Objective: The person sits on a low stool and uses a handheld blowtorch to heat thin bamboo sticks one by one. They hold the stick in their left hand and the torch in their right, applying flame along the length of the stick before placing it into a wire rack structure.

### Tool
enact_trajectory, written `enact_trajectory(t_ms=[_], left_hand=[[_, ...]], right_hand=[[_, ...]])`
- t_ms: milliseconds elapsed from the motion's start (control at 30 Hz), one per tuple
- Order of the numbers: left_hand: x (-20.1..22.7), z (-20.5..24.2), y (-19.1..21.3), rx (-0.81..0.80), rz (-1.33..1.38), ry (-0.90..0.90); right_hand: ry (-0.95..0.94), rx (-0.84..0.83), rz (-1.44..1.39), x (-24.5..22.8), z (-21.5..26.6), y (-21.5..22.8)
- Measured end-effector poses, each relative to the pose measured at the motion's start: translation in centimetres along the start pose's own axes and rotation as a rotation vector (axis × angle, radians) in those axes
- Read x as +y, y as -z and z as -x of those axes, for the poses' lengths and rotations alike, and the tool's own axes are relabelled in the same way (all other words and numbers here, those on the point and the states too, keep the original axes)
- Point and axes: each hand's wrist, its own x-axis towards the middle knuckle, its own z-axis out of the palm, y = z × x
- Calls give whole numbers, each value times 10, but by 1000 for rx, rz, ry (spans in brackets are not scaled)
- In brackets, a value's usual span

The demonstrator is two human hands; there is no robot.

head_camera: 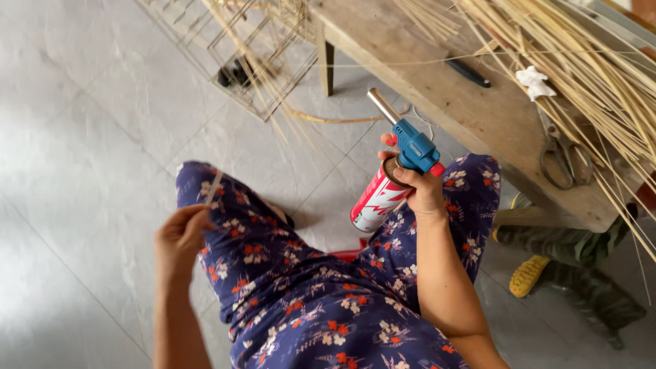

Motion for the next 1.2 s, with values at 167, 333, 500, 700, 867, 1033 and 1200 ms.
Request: enact_trajectory(t_ms=[167, 333, 500, 700, 867, 1033, 1200], left_hand=[[-25, 11, -38, -72, -34, 17], [-27, 1, -48, -56, 44, -25], [-18, 1, -63, -42, 24, -53], [-6, 7, -67, -28, -90, -73], [-3, 10, -66, -30, -109, -76], [-7, 14, -64, -46, -89, -115], [-7, 16, -63, -48, -101, -125]], right_hand=[[-51, -135, 90, 6, 7, -11], [-112, -268, 199, 16, 17, -30], [-166, -399, 339, 28, 22, -49], [-224, -527, 509, 36, 21, -60], [-226, -523, 486, 35, 22, -66], [-187, -429, 448, 34, 22, -59], [-98, -325, 251, 32, 16, -50]])
